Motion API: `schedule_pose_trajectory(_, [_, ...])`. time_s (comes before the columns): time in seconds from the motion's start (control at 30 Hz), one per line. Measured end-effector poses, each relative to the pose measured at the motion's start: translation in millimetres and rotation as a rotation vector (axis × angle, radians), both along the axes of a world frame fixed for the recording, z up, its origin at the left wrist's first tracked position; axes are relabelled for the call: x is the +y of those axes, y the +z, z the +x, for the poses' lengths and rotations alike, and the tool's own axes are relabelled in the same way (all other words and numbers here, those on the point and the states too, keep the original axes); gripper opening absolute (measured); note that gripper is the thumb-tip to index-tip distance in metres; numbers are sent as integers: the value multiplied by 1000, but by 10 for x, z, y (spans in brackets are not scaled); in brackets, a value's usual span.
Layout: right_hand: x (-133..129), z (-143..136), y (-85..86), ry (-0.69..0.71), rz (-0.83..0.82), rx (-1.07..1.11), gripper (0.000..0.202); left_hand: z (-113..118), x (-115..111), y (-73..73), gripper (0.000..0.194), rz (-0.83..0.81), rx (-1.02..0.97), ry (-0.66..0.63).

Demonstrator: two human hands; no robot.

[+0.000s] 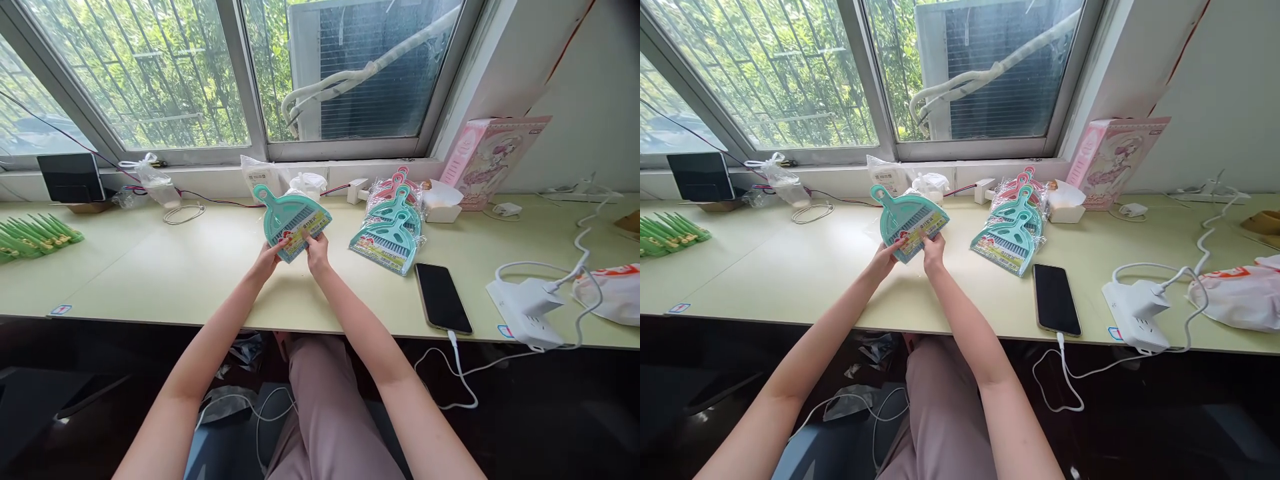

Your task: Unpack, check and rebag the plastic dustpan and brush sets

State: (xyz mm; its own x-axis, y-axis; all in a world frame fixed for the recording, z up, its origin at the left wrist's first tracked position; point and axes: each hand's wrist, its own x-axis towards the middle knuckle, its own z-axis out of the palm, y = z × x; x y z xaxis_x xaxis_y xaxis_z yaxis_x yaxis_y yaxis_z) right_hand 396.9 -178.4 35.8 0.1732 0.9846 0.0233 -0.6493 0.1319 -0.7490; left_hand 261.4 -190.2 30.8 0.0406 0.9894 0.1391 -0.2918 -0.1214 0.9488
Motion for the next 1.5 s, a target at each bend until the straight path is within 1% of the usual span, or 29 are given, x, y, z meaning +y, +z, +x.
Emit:
schedule_pose_trajectory(0.17, [78, 149, 2, 133, 29, -28, 34, -53, -4, -10, 55, -9, 32, -12])
schedule_pose_trajectory(0.23, [87, 174, -5, 166, 48, -39, 36, -69, 6, -12, 54, -9, 45, -9])
schedule_pose_trajectory(0.3, [90, 162, -24, 153, 42, -43, 36, -75, 10, -17, 56, -6, 64, -7])
schedule_pose_trajectory(0.4, [102, 106, -71, 87, -12, -45, 35, -57, 8, -30, 60, -2, 114, 0])
schedule_pose_trajectory(0.53, [140, 53, -133, 32, -31, -73, 39, -16, 6, -42, 62, 0, 151, 45])
schedule_pose_trajectory(0.7, [150, 48, -175, 20, -32, -138, 41, -13, 14, -26, 65, -25, 135, 73])
schedule_pose_trajectory(0.87, [125, 42, -190, 4, -74, -209, 41, -31, -6, 17, 60, -69, 200, -40])
schedule_pose_trajectory(0.97, [129, 23, -143, 72, -48, -208, 37, -71, 1, 46, 56, -39, 177, -17])
schedule_pose_trajectory(1.07, [127, 55, -34, 175, -22, -240, 27, -183, 52, 69, 52, -38, 114, 36])
schedule_pose_trajectory(1.1, [116, 91, 9, 175, -14, -303, 26, -238, 76, 74, 52, -37, 82, 65])
schedule_pose_trajectory(1.13, [98, 141, 51, 140, 12, -406, 27, -300, 100, 77, 51, -31, 48, 100])
schedule_pose_trajectory(1.17, [72, 202, 89, 74, 65, -548, 27, -367, 123, 79, 51, -22, 12, 131])
schedule_pose_trajectory(1.23, [10, 339, 141, -134, 244, -894, 32, -506, 156, 75, 52, -10, -42, 158])
schedule_pose_trajectory(1.3, [-43, 462, 155, -335, 449, -1220, 46, -639, 169, 61, 50, -30, -66, 137])
schedule_pose_trajectory(1.37, [-62, 546, 137, -444, 583, -1457, 55, -753, 169, 36, 43, -90, -67, 112])
schedule_pose_trajectory(1.4, [-56, 572, 123, -465, 614, -1532, 53, -799, 167, 22, 39, -130, -63, 109])
schedule_pose_trajectory(1.43, [-42, 589, 109, -466, 625, -1581, 46, -839, 165, 6, 35, -177, -55, 103])
schedule_pose_trajectory(1.5, [-4, 608, 94, -441, 608, -1610, 25, -897, 162, -21, 30, -284, -28, 80])
